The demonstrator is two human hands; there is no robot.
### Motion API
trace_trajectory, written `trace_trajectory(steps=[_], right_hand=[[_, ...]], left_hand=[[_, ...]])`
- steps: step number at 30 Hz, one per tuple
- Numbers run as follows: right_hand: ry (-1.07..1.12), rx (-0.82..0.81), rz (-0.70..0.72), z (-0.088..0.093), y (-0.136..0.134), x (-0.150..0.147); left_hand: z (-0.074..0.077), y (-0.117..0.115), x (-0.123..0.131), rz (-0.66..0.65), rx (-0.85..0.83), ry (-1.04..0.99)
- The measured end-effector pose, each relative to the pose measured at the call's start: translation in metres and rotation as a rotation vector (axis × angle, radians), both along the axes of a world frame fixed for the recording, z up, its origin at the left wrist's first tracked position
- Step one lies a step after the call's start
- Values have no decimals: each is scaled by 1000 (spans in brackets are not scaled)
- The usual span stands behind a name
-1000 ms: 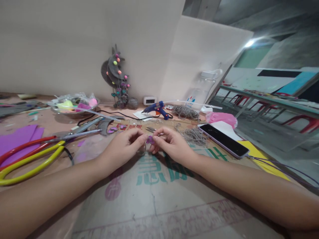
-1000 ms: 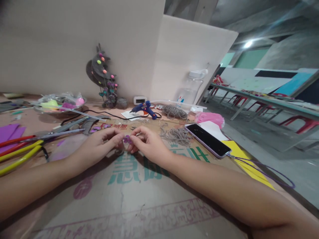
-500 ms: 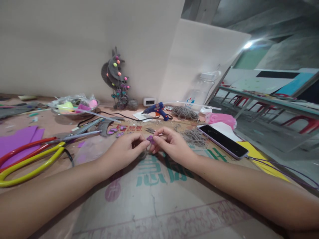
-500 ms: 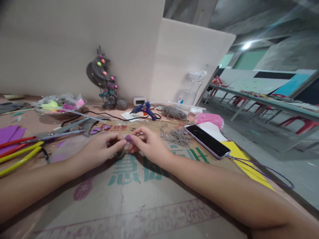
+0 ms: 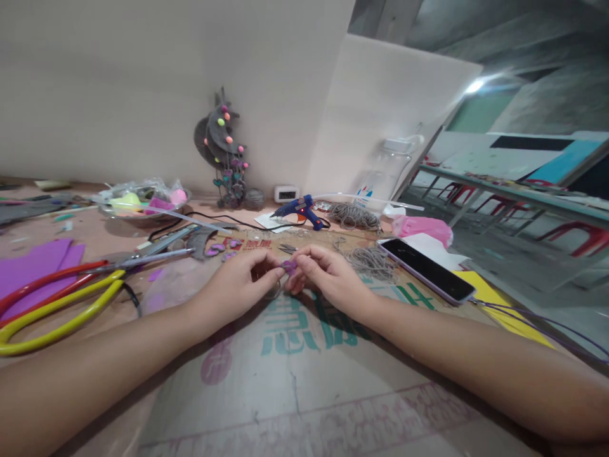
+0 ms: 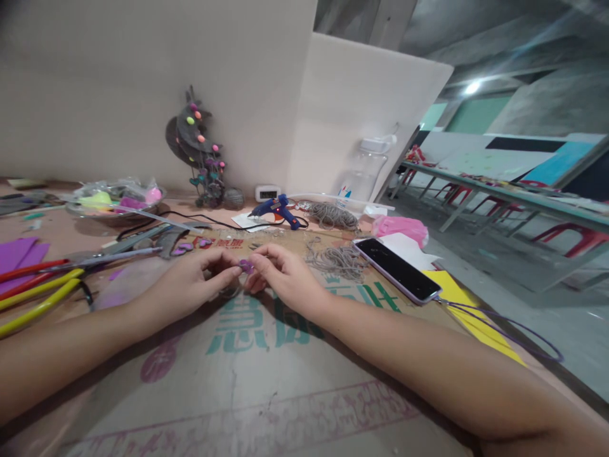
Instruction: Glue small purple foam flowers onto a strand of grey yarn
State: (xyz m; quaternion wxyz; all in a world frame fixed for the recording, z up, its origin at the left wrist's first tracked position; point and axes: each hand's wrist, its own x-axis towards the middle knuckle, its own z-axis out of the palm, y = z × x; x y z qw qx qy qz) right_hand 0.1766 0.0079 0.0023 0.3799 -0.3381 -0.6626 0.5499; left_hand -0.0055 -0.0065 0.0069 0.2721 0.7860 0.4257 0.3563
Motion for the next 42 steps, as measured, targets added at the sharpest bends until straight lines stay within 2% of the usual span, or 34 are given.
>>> trace_trajectory(steps=[5,12,35,42], right_hand=[[-133,57,-65,-1,1,0],[-196,87,-75,1,0,-1],[-233,122,-41,2,-2,1],[-266,116,-81,4,-4,-1]], left_hand=[[-1,0,0,1,24,23],[0,-2,1,-30,28,28],[-1,-1,1,-42,-11,47],[-2,-1,2,-64,-11,49]])
